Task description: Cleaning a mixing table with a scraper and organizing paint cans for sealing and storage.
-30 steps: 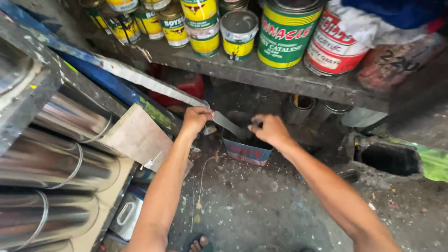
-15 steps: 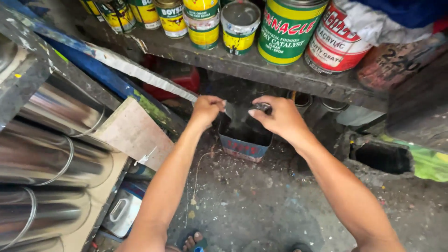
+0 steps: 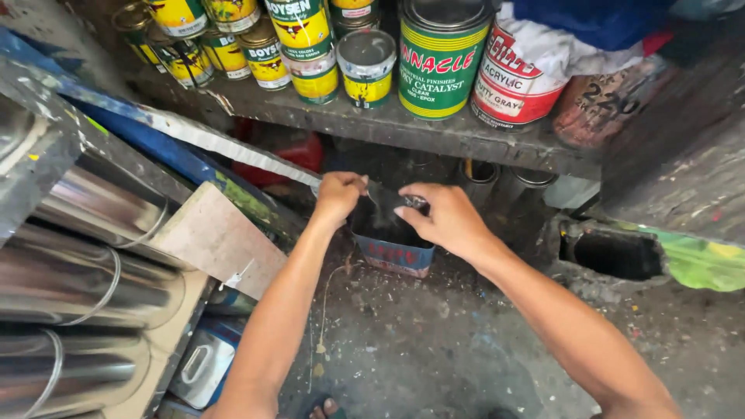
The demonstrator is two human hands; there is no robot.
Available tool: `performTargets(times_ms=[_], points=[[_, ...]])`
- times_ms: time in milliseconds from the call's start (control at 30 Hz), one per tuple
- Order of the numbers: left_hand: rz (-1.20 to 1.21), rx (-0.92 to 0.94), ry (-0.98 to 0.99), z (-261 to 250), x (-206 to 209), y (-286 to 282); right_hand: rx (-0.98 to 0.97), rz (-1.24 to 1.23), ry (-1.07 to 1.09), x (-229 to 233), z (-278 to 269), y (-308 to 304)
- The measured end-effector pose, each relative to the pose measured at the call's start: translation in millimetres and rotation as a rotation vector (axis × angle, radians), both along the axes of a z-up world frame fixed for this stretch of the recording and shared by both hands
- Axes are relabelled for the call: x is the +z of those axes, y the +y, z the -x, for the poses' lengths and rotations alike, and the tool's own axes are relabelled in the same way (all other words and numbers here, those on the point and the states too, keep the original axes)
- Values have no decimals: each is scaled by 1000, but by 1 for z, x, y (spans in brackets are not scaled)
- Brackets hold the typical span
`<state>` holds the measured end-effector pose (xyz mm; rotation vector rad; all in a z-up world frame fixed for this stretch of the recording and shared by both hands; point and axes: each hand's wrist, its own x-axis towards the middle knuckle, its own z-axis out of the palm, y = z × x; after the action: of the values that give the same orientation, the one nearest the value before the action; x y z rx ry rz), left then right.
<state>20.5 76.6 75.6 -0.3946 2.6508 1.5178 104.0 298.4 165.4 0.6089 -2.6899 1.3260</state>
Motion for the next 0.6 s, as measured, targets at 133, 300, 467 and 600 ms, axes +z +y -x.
performTargets(times_ms=[133, 300, 467, 600], points=[[68, -16, 35, 5, -8, -3, 40, 57, 85, -3, 4, -3], [58, -55, 86, 4, -7, -7, 20, -7, 57, 9, 14, -4], [84, -46, 57, 5, -2, -17, 1, -48, -2, -40, 33, -6], [100, 7, 65, 11, -13, -27, -34, -33, -85, -5, 35, -21]])
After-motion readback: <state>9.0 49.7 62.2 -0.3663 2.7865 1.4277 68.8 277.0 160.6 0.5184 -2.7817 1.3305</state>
